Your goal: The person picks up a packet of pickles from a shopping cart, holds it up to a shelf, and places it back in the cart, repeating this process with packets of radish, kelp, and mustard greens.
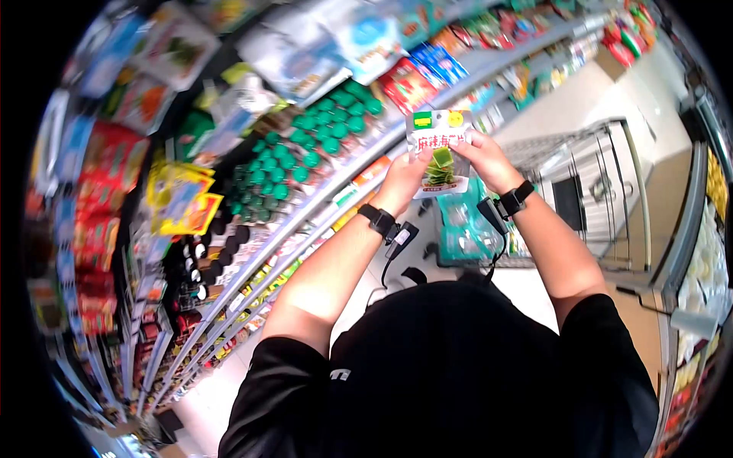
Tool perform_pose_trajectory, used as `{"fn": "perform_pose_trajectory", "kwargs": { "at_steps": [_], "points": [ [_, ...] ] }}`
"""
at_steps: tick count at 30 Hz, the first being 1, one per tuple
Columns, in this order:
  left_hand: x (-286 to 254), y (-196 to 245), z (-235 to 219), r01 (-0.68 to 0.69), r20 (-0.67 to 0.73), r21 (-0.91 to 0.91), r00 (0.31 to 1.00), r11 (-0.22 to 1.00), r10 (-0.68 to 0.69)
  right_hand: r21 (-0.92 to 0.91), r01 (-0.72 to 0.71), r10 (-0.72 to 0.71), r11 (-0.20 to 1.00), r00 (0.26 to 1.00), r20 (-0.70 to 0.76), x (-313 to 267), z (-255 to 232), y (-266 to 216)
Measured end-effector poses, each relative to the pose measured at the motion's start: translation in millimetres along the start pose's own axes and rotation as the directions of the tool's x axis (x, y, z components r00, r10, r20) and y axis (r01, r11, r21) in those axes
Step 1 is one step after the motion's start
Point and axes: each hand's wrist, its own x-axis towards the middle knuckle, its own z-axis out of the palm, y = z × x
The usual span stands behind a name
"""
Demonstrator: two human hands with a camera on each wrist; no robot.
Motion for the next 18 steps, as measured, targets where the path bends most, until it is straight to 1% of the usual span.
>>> {"fn": "perform_pose_trajectory", "kwargs": {
  "at_steps": [1,2,4,5,6,8,9,10,11,12,13,14,15,16,18],
  "points": [
    [-15,31,-6,-0.058,-0.014,0.008,0.998,0.998,0.058,-0.136,0.106,-0.108,0.985,0.994,-0.006,13,19,-16],
    [-28,58,-14,-0.130,-0.035,0.033,0.991,0.991,0.132,-0.108,0.205,-0.206,0.973,0.979,0.001,30,38,-29],
    [-49,100,-36,-0.235,-0.083,0.066,0.967,0.970,0.240,-0.064,0.233,-0.234,0.970,0.972,-0.001,48,85,-81],
    [-62,120,-48,-0.222,-0.079,-0.001,0.972,0.975,0.221,-0.054,0.310,-0.306,0.949,0.949,0.073,61,107,-101],
    [-73,139,-56,-0.317,-0.126,0.080,0.937,0.945,0.325,-0.146,0.351,-0.334,0.925,0.934,0.128,79,120,-115],
    [-93,170,-80,-0.333,-0.173,0.265,0.907,0.905,0.384,-0.308,0.522,-0.459,0.795,0.850,0.256,88,169,-148],
    [-103,184,-86,-0.353,-0.197,0.241,0.894,0.904,0.402,-0.329,0.561,-0.485,0.760,0.826,0.287,91,192,-158],
    [-112,195,-88,-0.353,-0.219,0.323,0.874,0.878,0.433,-0.348,0.601,-0.513,0.719,0.798,0.318,89,209,-169],
    [-119,207,-94,-0.366,-0.235,0.305,0.866,0.879,0.442,-0.420,0.623,-0.502,0.660,0.782,0.370,87,229,-180],
    [-124,215,-97,-0.378,-0.249,0.287,0.858,0.880,0.450,-0.460,0.627,-0.469,0.628,0.777,0.419,84,244,-191],
    [-125,223,-102,-0.404,-0.238,0.295,0.847,0.866,0.476,-0.459,0.630,-0.458,0.626,0.774,0.437,89,256,-194],
    [-127,230,-106,-0.406,-0.241,0.266,0.850,0.874,0.469,-0.458,0.634,-0.447,0.623,0.770,0.456,98,267,-199],
    [-127,239,-104,-0.456,-0.252,0.255,0.820,0.853,0.514,-0.454,0.649,-0.468,0.610,0.758,0.454,105,276,-202],
    [-126,247,-103,-0.503,-0.263,0.242,0.789,0.829,0.555,-0.502,0.655,-0.471,0.566,0.756,0.455,112,284,-208],
    [-120,261,-108,-0.517,-0.256,0.224,0.787,0.826,0.561,-0.480,0.654,-0.486,0.585,0.756,0.438,128,296,-216]
  ]
}}
